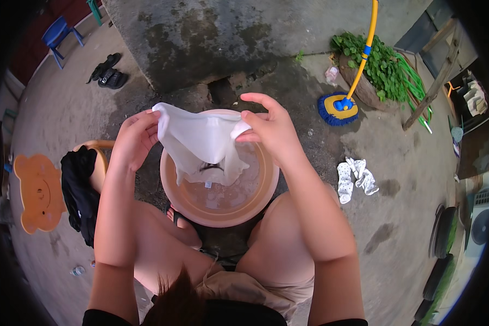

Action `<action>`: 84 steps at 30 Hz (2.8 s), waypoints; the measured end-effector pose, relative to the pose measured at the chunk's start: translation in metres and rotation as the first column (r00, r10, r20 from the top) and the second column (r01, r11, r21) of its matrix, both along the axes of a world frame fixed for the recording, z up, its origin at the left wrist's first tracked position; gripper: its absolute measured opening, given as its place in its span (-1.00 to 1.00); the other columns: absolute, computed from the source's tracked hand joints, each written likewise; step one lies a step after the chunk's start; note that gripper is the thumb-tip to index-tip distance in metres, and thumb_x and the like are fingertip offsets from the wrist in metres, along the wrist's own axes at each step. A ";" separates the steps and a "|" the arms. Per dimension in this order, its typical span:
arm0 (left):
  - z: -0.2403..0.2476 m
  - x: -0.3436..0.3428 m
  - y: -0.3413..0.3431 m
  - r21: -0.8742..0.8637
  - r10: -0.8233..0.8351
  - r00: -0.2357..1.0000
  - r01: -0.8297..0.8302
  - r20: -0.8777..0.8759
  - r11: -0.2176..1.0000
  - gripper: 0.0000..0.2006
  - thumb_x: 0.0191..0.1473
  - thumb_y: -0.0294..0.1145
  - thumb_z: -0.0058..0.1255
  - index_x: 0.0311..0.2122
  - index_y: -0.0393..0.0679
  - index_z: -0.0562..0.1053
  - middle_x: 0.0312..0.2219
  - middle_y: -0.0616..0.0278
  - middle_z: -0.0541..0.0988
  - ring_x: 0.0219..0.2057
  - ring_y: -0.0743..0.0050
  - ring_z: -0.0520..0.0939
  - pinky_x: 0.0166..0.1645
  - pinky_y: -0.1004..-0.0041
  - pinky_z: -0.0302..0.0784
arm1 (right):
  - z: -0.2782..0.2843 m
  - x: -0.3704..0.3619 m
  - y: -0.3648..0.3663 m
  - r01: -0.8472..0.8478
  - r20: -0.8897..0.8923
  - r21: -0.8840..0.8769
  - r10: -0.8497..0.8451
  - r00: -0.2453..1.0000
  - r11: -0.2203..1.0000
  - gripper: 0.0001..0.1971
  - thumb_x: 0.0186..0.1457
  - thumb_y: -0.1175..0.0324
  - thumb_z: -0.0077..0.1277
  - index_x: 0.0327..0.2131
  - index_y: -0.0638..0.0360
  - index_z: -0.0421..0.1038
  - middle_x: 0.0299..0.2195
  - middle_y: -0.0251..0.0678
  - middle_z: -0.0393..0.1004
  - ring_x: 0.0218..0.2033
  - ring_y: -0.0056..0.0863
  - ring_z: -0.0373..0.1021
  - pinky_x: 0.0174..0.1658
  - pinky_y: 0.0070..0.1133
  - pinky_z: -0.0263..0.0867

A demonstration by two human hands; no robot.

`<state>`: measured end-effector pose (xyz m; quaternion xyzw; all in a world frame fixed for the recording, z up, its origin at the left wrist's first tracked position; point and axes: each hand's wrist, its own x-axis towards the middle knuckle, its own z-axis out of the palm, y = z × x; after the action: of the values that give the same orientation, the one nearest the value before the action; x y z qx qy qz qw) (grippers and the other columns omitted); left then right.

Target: The person washes clothes in a basin of soapy water by hand, dipping, scrubbing, unfolding, and wringing out a shirt and a sock.

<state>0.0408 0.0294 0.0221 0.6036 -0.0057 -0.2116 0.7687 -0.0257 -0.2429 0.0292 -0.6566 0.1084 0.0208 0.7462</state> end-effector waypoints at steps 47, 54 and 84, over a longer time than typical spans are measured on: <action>0.002 -0.038 -0.037 0.138 -0.120 0.881 0.063 0.458 0.988 -0.88 0.10 -0.53 -0.06 -0.25 -0.29 0.45 -0.31 0.32 0.46 -0.26 0.64 0.45 -0.12 0.61 0.32 | 0.003 0.000 0.030 -0.438 0.108 -0.216 0.467 0.878 0.873 -0.69 0.03 0.62 -0.27 -0.14 0.20 0.33 -0.57 -0.36 0.47 -0.54 -0.60 0.43 -0.41 -0.65 0.34; 0.008 -0.041 -0.022 0.181 -0.176 0.867 0.101 0.467 0.978 -0.88 0.01 -0.52 -0.12 -0.31 -0.27 0.42 -0.30 0.29 0.42 -0.23 0.55 0.40 -0.07 0.54 0.27 | -0.030 0.007 0.027 -0.525 -0.043 -0.498 0.585 0.810 0.690 -0.66 -0.01 0.54 -0.17 -0.10 0.14 0.36 -0.67 -0.34 0.42 -0.66 -0.63 0.38 -0.52 -0.62 0.28; 0.002 -0.041 0.001 0.074 -0.157 0.881 0.138 0.446 0.988 -0.85 -0.09 -0.58 -0.25 -0.40 -0.25 0.39 -0.40 0.29 0.42 -0.32 0.58 0.38 -0.15 0.58 0.23 | -0.068 -0.008 0.039 -0.709 -0.267 -0.530 0.702 0.660 0.465 -0.62 0.02 0.32 -0.04 -0.03 0.03 0.33 -0.39 -0.14 0.52 -0.31 -0.24 0.47 -0.25 -0.37 0.34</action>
<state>0.0001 0.0307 0.0242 0.6491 -0.2253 -0.1238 0.7159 -0.0337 -0.2038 -0.0384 -0.8397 -0.1673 0.2951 0.4241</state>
